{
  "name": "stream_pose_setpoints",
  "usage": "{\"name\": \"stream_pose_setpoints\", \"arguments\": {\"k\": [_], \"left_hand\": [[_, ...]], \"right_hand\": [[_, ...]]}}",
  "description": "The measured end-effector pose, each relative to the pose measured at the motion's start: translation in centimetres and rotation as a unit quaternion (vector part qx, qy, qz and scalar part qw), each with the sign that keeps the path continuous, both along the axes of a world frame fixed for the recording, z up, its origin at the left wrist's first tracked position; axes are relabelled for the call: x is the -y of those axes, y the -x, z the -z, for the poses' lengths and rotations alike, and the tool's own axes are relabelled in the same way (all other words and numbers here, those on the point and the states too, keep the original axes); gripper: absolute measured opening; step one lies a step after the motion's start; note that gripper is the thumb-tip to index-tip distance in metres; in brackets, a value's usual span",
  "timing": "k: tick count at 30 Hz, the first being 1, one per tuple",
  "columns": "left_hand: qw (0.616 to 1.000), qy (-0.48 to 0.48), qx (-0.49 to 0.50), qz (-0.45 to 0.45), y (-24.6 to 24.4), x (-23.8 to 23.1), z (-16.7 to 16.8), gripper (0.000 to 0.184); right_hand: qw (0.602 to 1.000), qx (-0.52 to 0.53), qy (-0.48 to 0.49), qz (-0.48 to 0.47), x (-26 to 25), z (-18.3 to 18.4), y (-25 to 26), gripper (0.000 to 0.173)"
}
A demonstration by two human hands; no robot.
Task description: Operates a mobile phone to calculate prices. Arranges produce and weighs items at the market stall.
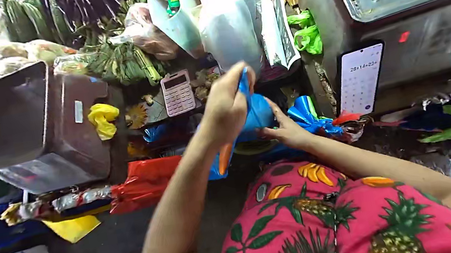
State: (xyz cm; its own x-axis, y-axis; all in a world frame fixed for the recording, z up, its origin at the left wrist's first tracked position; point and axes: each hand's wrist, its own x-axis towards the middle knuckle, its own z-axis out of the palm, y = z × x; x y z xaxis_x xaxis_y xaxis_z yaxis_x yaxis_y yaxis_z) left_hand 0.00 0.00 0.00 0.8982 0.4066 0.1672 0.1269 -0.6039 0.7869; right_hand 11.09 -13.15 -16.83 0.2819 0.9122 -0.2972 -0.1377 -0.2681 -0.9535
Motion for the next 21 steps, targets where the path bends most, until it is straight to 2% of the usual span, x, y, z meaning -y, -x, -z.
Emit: {"name": "stream_pose_setpoints", "arguments": {"k": [4,7,8,10,11,13,16,18,21], "left_hand": [[0.996,0.063,-0.009,-0.055,2.8,0.6,9.5,0.023],[0.997,0.066,-0.009,-0.034,2.5,1.1,12.8,0.024],[0.998,0.055,-0.033,-0.030,2.4,1.1,13.2,0.024],[0.993,0.034,-0.107,-0.031,2.2,0.9,13.3,0.027],[0.987,0.028,-0.158,-0.029,2.2,0.7,13.2,0.029],[0.962,0.026,-0.271,-0.008,2.6,0.5,13.2,0.033],[0.919,0.020,-0.392,0.032,3.5,0.3,14.7,0.044],[0.905,0.024,-0.424,0.039,4.1,0.7,15.5,0.046],[0.893,0.010,-0.449,0.037,3.8,1.9,14.4,0.044]], "right_hand": [[0.977,0.167,0.122,-0.049,-2.2,2.9,-0.1,0.091],[0.954,0.227,0.172,-0.089,-1.9,2.0,0.3,0.079],[0.955,0.237,0.151,-0.098,-1.0,1.1,0.2,0.074],[0.956,0.282,0.034,-0.069,2.1,-0.9,-0.6,0.053],[0.948,0.317,-0.042,-0.011,4.1,-1.7,-1.1,0.041],[0.900,0.384,-0.150,0.142,8.1,-3.0,-2.8,0.027],[0.822,0.474,-0.140,0.282,13.9,-2.5,-6.8,0.027],[0.793,0.527,-0.087,0.294,16.7,-1.0,-8.4,0.029],[0.773,0.566,-0.057,0.279,18.6,0.3,-8.7,0.029]]}}
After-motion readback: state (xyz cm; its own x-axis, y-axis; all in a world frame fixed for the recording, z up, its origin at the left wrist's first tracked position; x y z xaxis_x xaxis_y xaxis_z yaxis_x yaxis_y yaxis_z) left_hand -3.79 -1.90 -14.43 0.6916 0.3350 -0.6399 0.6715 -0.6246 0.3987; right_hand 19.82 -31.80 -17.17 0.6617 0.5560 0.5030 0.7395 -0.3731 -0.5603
